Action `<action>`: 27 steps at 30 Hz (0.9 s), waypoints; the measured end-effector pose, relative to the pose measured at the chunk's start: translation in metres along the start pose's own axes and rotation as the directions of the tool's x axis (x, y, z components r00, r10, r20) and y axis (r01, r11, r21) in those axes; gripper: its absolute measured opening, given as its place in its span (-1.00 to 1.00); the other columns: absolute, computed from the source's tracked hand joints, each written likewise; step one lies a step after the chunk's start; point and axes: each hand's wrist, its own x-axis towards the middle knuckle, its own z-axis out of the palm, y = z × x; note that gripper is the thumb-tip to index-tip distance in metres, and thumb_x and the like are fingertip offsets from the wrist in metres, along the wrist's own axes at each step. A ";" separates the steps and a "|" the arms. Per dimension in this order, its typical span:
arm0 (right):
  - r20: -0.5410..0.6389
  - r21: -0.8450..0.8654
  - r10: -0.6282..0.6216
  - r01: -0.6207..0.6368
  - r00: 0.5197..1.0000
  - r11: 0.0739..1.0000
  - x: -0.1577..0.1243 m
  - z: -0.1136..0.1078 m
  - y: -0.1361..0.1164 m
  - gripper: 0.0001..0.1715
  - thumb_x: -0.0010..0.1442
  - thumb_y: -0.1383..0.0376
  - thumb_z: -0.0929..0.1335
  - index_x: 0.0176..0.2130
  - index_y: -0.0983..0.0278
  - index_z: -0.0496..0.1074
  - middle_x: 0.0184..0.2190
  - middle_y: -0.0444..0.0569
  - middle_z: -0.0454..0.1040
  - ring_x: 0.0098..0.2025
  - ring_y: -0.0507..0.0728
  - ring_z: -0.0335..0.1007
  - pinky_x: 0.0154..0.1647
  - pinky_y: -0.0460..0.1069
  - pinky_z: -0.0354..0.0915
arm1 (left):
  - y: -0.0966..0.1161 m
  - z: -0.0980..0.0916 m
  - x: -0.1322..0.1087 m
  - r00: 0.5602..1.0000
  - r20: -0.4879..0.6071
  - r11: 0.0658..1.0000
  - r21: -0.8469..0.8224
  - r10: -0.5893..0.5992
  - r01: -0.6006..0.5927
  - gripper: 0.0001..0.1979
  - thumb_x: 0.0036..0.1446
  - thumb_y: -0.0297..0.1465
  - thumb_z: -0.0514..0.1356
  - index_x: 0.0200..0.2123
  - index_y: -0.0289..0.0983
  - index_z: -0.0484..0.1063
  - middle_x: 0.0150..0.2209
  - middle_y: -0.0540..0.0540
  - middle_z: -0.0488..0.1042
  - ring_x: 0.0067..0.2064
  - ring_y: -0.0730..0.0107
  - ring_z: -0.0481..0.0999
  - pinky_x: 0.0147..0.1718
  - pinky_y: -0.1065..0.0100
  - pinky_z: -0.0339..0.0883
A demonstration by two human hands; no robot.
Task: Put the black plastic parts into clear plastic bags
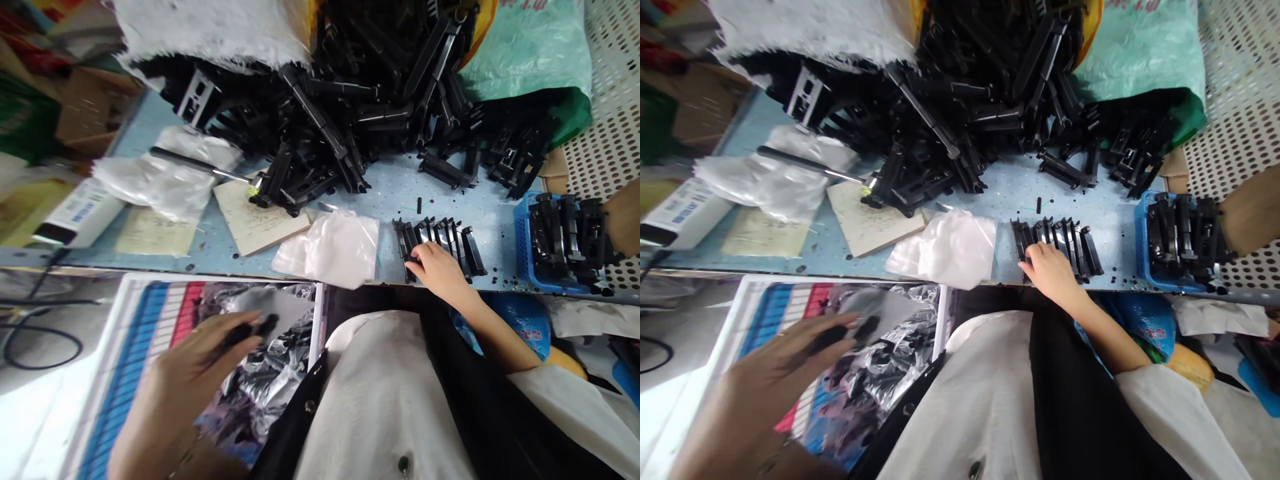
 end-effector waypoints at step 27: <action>0.450 0.880 -0.166 -0.467 0.877 -0.081 0.014 0.043 0.004 -0.63 0.08 0.05 0.50 -0.34 0.27 0.44 -0.51 -0.07 0.52 -0.63 -0.05 0.16 -0.63 -0.10 0.08 | 0.059 0.162 0.142 0.985 0.082 0.841 -0.512 -0.154 0.174 -0.94 0.12 -0.39 0.24 -0.34 -0.24 0.50 -0.45 0.01 0.49 -0.41 0.37 0.47 -0.35 0.33 0.36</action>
